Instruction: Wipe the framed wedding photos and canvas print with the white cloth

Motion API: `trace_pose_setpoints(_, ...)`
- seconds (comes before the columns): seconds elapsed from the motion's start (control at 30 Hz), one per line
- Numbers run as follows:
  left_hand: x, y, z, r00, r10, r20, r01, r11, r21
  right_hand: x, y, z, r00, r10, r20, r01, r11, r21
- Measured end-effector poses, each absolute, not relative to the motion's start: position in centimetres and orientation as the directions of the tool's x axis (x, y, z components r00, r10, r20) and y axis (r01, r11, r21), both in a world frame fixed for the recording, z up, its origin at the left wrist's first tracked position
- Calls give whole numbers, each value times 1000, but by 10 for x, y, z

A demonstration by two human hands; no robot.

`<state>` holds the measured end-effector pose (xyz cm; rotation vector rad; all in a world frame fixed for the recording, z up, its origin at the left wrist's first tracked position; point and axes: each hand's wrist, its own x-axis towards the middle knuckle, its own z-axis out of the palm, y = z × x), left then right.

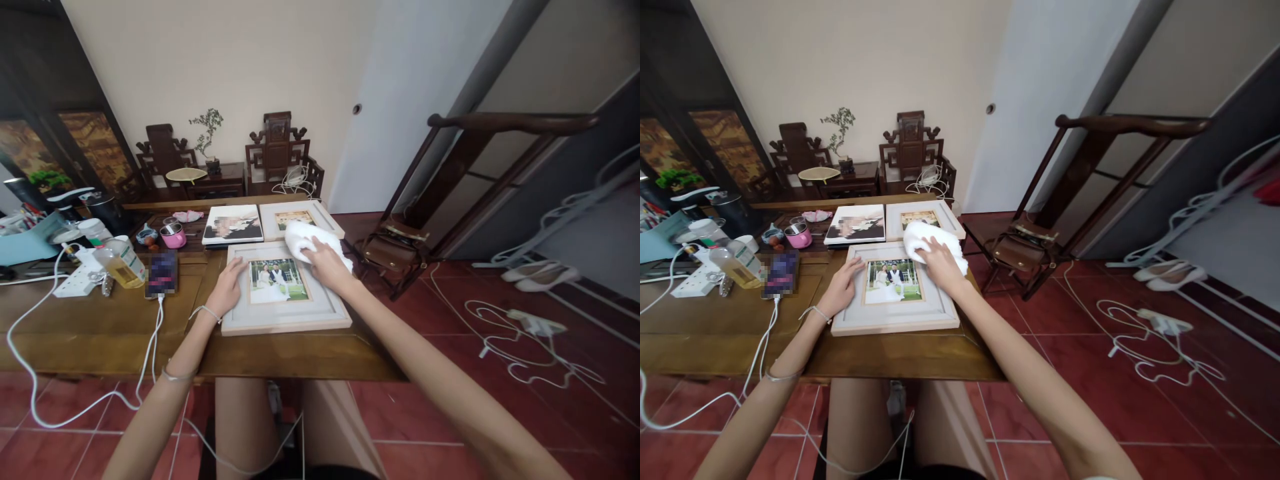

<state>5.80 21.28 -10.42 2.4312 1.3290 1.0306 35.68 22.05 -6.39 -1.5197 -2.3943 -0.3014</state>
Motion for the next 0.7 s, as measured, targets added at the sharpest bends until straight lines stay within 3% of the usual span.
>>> trace_pose_setpoints(0.13, 58, 209, -106, 317, 817, 481, 709, -541, 452, 348, 226, -68, -476, 820, 319, 876, 472, 96)
trace_pose_setpoints(0.43, 60, 206, -103, 349, 856, 382, 796, -486, 362, 341, 215, -68, -417, 835, 360, 907, 409, 103)
trace_pose_setpoints(0.7, 62, 207, -103, 340, 859, 382, 797, -479, 367, 340, 204, -60, -575, 771, 276, 817, 556, 150)
